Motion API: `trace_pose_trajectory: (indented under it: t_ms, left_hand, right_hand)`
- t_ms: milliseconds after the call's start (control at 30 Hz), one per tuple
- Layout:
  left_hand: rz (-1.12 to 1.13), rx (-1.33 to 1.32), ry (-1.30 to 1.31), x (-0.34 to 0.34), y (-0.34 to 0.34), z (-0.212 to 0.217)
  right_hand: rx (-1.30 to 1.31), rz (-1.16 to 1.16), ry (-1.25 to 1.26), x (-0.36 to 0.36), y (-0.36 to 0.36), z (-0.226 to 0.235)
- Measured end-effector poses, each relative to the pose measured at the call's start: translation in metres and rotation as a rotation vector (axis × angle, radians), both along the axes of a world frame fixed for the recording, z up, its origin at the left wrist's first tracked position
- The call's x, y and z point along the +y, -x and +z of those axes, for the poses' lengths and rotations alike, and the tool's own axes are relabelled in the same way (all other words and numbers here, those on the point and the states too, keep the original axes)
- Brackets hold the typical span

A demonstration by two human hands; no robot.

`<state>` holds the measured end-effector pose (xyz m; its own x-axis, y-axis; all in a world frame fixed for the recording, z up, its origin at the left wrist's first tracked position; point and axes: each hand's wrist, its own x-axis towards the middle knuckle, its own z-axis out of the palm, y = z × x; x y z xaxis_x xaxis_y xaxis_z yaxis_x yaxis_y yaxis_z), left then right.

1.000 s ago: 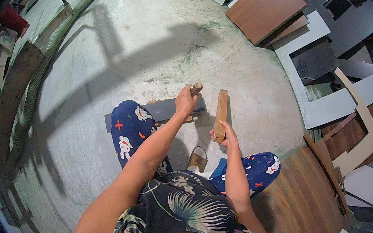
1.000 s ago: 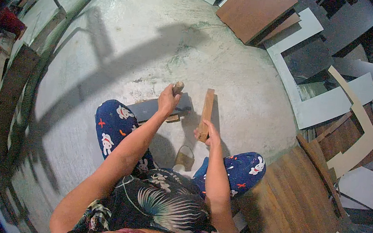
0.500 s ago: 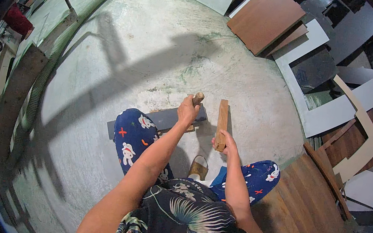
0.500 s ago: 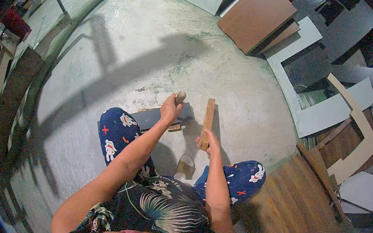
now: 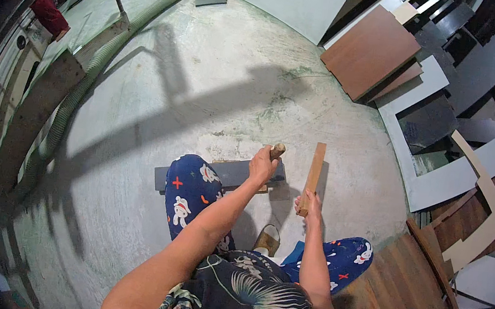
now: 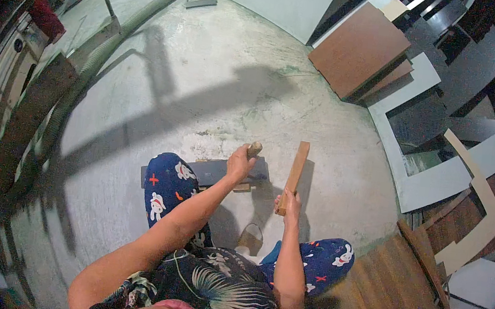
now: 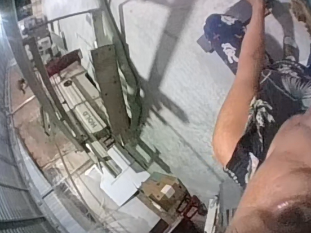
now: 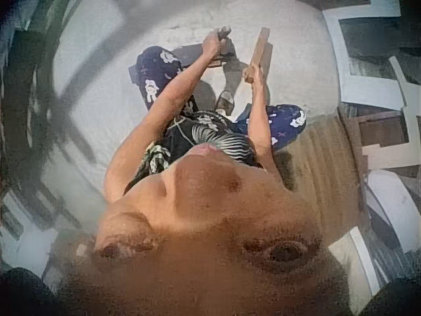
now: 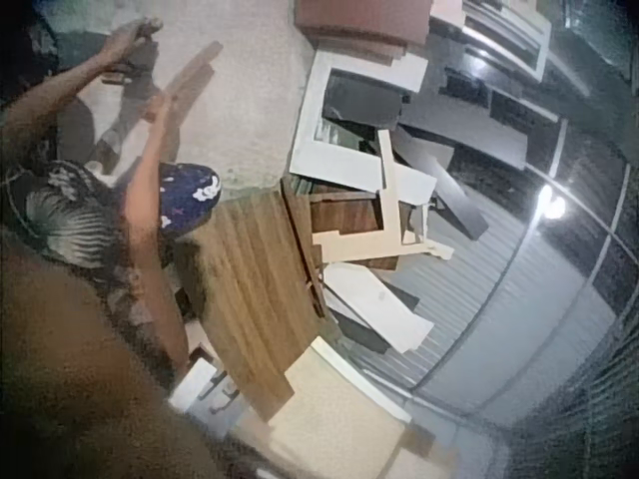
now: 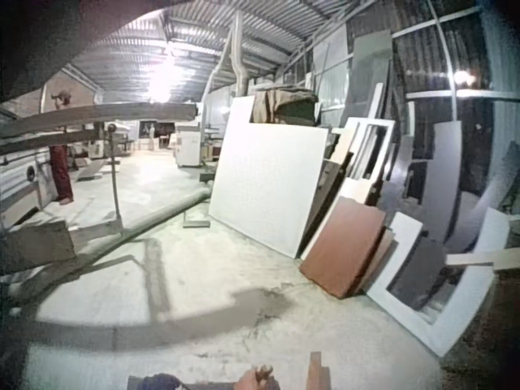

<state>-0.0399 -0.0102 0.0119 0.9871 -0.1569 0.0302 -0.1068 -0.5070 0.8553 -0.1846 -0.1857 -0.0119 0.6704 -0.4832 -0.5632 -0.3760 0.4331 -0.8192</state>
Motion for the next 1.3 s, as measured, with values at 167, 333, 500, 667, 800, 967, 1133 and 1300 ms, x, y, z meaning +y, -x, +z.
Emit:
trace_pose_trajectory:
  t_ms: [167,333,500,667,800,967,1133,1300]
  left_hand:
    - [0.019,-0.007,-0.003,-0.002,0.002,0.007]
    - [-0.017,0.039,-0.004,0.002,0.001,0.005]
    - [-0.016,0.042,-0.016,-0.004,0.001,0.006]
    - [-0.004,-0.015,0.009,-0.003,0.002,0.004]
    - [-0.011,-0.004,0.004,-0.004,0.002,0.007]
    - [-0.007,0.031,-0.015,-0.001,0.0,0.002]
    - [-0.033,0.058,-0.022,-0.005,0.0,0.006]
    - [-0.008,0.037,0.005,-0.001,0.003,0.006]
  right_hand:
    - [-0.067,-0.019,0.111,-0.007,0.0,-0.004]
    - [-0.049,-0.104,0.205,-0.006,-0.002,0.0]
    - [0.013,-0.081,0.123,-0.023,0.006,-0.026]
    - [0.173,-0.015,-0.064,-0.028,0.017,-0.044]
    - [0.119,-0.054,-0.161,-0.036,0.016,-0.049]
    - [0.108,-0.029,-0.126,-0.029,0.016,-0.046]
    - [0.152,-0.023,-0.098,-0.038,0.017,-0.053]
    - [0.168,-0.021,-0.099,-0.032,0.015,-0.047]
